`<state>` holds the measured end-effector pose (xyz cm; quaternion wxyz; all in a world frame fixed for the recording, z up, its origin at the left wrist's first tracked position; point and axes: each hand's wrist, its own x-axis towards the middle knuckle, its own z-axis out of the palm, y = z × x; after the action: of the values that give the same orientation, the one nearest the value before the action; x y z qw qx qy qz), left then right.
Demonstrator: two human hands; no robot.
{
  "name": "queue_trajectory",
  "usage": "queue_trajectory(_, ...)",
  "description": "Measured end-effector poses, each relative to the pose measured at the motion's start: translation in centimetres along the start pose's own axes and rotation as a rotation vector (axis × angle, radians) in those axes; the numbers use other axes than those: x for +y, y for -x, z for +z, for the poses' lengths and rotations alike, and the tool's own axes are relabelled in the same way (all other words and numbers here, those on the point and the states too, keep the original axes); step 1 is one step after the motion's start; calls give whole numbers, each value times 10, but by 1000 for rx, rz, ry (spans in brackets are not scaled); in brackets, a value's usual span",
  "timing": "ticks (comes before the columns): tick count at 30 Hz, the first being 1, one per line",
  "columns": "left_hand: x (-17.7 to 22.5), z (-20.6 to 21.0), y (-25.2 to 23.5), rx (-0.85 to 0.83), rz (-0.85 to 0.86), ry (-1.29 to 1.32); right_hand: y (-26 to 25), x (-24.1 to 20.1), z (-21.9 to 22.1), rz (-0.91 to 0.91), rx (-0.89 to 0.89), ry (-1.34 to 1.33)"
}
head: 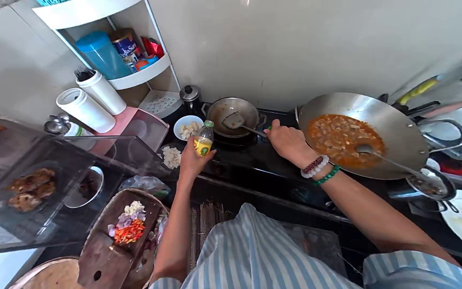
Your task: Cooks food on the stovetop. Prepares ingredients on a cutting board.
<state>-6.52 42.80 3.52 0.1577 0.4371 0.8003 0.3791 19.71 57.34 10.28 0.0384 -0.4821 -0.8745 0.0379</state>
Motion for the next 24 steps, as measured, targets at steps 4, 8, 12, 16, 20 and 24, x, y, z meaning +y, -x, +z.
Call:
queue_trajectory(4, 0, 4, -16, 14, 10, -92, -10, 0, -5, 26, -51, 16)
queue_trajectory(8, 4, 1, -20, 17, 37, -187, -22, 10, -15, 24, 1, -18)
queue_trajectory(12, 16, -6, -30, -15, 34, -314, -30, 10, -40, 83, 10, -3)
queue_trajectory(16, 30, -9, -49, -92, -48, -467, -31, 16, -52, 113, 60, 12)
queue_trajectory(20, 38, -8, -55, -109, -43, -540, -33, 22, -61, 159, 102, 13)
queue_trajectory(24, 45, -6, -59, -122, -44, -602, -31, 29, -67, 158, 159, -5)
